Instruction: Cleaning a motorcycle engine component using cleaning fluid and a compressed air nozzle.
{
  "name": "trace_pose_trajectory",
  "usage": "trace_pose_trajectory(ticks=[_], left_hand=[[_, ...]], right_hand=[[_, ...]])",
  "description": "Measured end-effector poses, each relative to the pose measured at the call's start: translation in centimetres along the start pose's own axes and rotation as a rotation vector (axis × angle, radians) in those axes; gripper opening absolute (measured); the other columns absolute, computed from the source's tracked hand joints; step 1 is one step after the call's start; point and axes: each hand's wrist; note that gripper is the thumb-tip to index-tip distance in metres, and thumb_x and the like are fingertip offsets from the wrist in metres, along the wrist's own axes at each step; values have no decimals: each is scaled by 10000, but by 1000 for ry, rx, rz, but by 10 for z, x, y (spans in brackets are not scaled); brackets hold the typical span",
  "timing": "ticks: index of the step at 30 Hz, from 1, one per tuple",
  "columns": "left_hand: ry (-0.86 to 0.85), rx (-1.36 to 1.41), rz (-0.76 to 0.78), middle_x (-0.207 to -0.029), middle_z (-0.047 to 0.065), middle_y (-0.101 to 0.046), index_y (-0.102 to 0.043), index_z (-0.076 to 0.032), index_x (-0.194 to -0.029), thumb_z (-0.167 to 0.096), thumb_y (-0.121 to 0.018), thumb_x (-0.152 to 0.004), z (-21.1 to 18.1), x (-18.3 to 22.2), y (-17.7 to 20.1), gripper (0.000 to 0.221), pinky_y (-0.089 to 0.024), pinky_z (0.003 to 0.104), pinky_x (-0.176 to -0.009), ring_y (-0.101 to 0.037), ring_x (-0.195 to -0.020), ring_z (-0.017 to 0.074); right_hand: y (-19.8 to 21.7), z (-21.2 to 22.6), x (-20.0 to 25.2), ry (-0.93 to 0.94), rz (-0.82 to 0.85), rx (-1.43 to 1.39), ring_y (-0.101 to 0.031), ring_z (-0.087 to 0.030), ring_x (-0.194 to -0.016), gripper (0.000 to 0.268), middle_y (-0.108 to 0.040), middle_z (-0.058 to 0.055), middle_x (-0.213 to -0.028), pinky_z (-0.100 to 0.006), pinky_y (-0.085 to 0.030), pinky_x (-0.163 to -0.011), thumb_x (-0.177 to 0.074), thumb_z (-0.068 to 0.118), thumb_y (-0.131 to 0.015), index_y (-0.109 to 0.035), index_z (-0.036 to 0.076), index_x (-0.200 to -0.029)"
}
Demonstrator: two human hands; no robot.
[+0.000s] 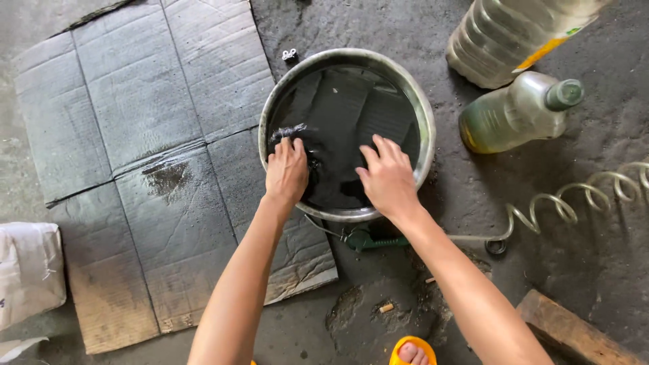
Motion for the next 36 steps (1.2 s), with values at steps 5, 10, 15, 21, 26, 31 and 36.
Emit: trace_pose_trajectory(ticks=[5,10,15,21,26,31,36], left_hand=[[62,240,85,-968,225,-668,-651,81,-1116,-75,-608,-813,-2,1,-11,343,-562,573,-822,-697,-904,441],[415,674,66,-871,196,-695,-765,-42,-937,-136,-692,-787,25,3,36,191,-574,555,-756,-703,-850,460],[627,912,20,-708,33,-756,-821,-225,-893,-233,-717,-760,40,12,49,168,-580,444,-707,-756,-786,316],[664,1227,47,-633,53,-746,-821,-165,-921,-204,-676,-802,26,15,100,192,-608,321,-641,-755,-594,175],[814,1857,97,-866,297,-720,-714,130,-1077,-106,-723,-860,8,8,100,322,-661,401,-595,-743,-641,309],[649,1924,-32,-914,195,-734,-738,27,-1140,-207,-824,-846,-23,11,112,385,-621,371,-699,-691,-782,215],[424,1636,-4,-596,-3,-662,-759,-203,-773,-424,-787,-856,-28,-19,99,238,-492,296,-609,-572,-625,76]], right_hand=[[-39,12,-3,-22,225,287,-539,-404,-1295,617,-575,-236,-1355,-525,-448,-1037,-781,268,-828,-627,76,-1332],[-37,-2,2,35,190,309,-610,-345,-1228,483,-646,-181,-1295,-475,-487,-955,-831,175,-707,-652,129,-1309],[-31,-14,-5,-27,195,219,-595,-321,-1230,475,-660,-138,-1273,-479,-495,-943,-782,160,-778,-685,144,-1248],[-13,16,-25,-48,29,20,-592,-309,-1195,331,-649,-101,-1268,-462,-495,-921,-938,271,-720,-699,138,-1240],[-5,56,-42,121,-113,-344,-621,-335,-1243,535,-635,-150,-1288,-436,-499,-1073,-851,164,-828,-618,27,-1324],[7,52,-47,-66,7,-454,-704,-319,-943,191,-704,-91,-922,-442,-542,-879,-873,107,-762,-698,115,-1053],[18,50,-73,-343,290,-690,-668,-131,-680,72,-707,-3,-690,-327,-548,-726,-891,102,-715,-705,142,-833]])
Point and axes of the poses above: each hand's wrist, its own x-axis away from the middle knuckle, its own y-axis out of the back of the hand, z = x × y
